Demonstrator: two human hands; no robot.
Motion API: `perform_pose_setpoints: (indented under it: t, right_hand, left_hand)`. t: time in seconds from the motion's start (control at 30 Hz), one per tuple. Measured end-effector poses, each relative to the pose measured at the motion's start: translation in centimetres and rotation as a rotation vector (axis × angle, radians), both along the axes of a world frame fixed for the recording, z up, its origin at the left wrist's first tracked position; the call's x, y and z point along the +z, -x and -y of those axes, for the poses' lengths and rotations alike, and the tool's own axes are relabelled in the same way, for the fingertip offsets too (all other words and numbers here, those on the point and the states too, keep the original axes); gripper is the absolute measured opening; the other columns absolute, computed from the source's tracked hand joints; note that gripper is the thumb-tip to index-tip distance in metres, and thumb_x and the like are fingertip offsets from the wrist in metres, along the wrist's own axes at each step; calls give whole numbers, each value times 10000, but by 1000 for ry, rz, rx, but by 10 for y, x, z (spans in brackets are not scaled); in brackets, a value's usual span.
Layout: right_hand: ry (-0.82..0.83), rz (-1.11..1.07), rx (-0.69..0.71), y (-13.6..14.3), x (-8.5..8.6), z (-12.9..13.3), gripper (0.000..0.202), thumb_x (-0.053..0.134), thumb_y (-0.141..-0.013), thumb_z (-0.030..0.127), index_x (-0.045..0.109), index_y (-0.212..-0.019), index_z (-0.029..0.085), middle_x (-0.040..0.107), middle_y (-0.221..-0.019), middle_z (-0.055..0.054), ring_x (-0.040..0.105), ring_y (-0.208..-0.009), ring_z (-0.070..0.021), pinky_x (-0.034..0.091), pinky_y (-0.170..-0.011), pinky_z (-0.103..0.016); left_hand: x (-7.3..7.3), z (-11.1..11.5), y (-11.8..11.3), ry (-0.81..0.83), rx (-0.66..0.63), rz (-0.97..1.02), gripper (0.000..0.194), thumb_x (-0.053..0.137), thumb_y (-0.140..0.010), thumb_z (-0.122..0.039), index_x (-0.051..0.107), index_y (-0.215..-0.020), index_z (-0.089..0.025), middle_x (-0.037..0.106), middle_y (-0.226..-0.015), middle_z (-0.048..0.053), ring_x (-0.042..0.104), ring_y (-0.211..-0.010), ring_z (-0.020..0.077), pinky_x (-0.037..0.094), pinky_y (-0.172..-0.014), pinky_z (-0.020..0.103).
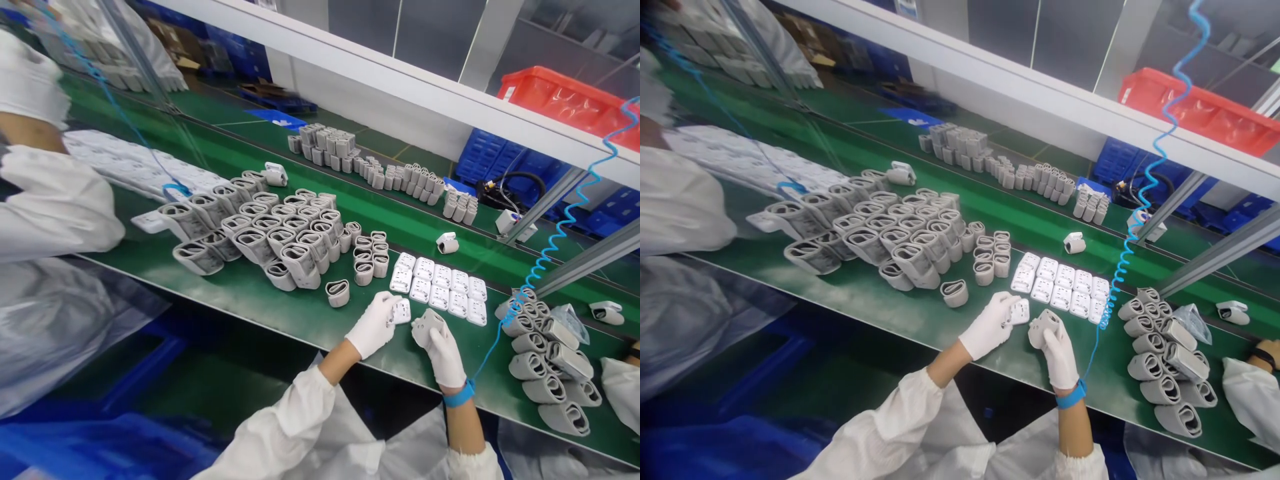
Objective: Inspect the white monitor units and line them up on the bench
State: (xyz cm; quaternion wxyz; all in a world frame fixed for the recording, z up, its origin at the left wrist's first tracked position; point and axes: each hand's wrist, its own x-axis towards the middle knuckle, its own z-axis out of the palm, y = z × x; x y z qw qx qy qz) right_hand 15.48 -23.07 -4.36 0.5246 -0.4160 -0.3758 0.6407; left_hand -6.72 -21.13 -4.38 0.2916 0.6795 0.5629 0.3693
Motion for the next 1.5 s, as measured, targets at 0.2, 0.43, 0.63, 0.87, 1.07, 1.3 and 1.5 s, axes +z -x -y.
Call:
perform_pose_setpoints:
  t: [0.2, 0.43, 0.63, 0.87, 1.07, 1.3, 1.5]
  right_hand:
    - [-12, 61, 27, 1, -2, -4, 813, 950, -824, 617, 675, -1470, 209, 675, -1551, -159, 619, -1463, -413, 448, -1279, -651]
    - [1, 68, 65, -1, 1, -4, 761, 932, -863, 595, 684, -1471, 211, 655, -1586, -160, 592, -1501, -416, 492, -1258, -632]
    - [-52, 169, 77, 1, -3, -6, 709, 900, -909, 554, 685, -1494, 217, 654, -1595, -136, 576, -1521, -402, 444, -1307, -633]
    - [-96, 232, 39, 9, 3, -4, 756, 900, -864, 640, 727, -1453, 198, 693, -1542, -154, 598, -1492, -437, 422, -1316, -660]
    - [-91, 231, 47, 11, 9, 0, 701, 880, -892, 626, 733, -1442, 217, 703, -1531, -141, 604, -1490, -426, 410, -1324, -660]
    - [-76, 220, 11, 11, 8, 2, 659, 906, -861, 549, 737, -1395, 202, 725, -1499, -139, 650, -1447, -398, 490, -1287, -593]
    - [-60, 330, -67, 20, 10, 9, 510, 869, -848, 413, 762, -1303, 211, 782, -1392, -105, 720, -1322, -348, 578, -1190, -517]
  left_hand:
    - [-1, -3, -5, 89, -36, 558, 651, 653, -949, -183, 564, -1594, -181, 530, -1705, 156, 472, -1625, 296, 403, -1356, 469]
    - [6, -11, -27, 379, -95, 997, 581, 777, -982, -518, 731, -1415, -134, 719, -1515, 183, 644, -1460, 393, 508, -1258, 547]
    - [-5, -14, -35, 398, -287, 1284, 549, 827, -982, -449, 719, -1445, -174, 650, -1605, 168, 529, -1576, 369, 362, -1360, 519]
    - [-15, -8, -26, 306, -415, 1209, 549, 787, -994, -459, 667, -1485, -243, 637, -1588, 140, 555, -1516, 403, 362, -1321, 595]
    - [-4, 0, -19, 265, -392, 993, 609, 647, -1086, -531, 563, -1635, -280, 500, -1742, 122, 431, -1634, 386, 285, -1384, 581]
    - [9, 9, -18, 182, -353, 775, 757, 557, -1085, -687, 512, -1694, -240, 435, -1793, 118, 360, -1683, 389, 227, -1423, 561]
    - [6, 15, -19, 88, -340, 672, 781, 472, -1105, -711, 446, -1735, -250, 395, -1815, 105, 355, -1690, 367, 242, -1426, 534]
